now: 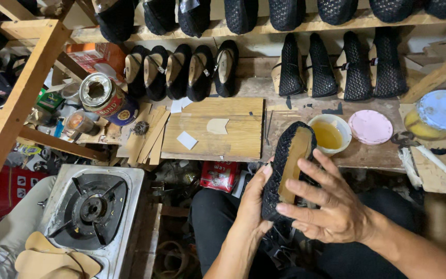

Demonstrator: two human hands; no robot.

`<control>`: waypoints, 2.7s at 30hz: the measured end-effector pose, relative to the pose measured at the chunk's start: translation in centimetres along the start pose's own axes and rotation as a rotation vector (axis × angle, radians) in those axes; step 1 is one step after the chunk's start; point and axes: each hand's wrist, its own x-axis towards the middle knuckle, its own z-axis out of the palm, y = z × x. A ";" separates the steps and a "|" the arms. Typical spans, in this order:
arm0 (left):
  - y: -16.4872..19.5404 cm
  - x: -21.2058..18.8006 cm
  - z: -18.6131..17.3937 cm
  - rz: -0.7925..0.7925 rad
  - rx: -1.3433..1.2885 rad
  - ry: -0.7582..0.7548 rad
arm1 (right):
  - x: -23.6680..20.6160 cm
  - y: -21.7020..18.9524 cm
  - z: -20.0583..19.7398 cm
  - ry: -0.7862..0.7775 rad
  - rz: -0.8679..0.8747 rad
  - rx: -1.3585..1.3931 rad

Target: The person applies a yellow liquid to the sole of a black woven shoe using a small brush, then places the shoe on a wooden shelf. The person repeats this process with another shoe.

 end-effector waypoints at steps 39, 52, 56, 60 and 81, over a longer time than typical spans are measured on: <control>0.3 -0.2 -1.9 0.210 0.170 0.000 | -0.4 -2.5 0.1 0.049 0.042 0.030; 0.1 -1.7 -2.5 0.279 0.348 -0.131 | 1.5 -1.6 0.1 0.096 0.202 -0.086; -0.4 -2.0 -3.2 0.245 0.308 -0.124 | 1.3 -1.2 -0.1 0.048 0.132 -0.034; 0.0 -2.2 -4.3 0.221 0.203 -0.108 | 0.3 1.6 -0.6 0.109 0.361 -0.031; -0.9 -3.2 -8.2 0.084 0.276 -0.069 | -5.1 7.6 -0.8 0.015 0.743 0.096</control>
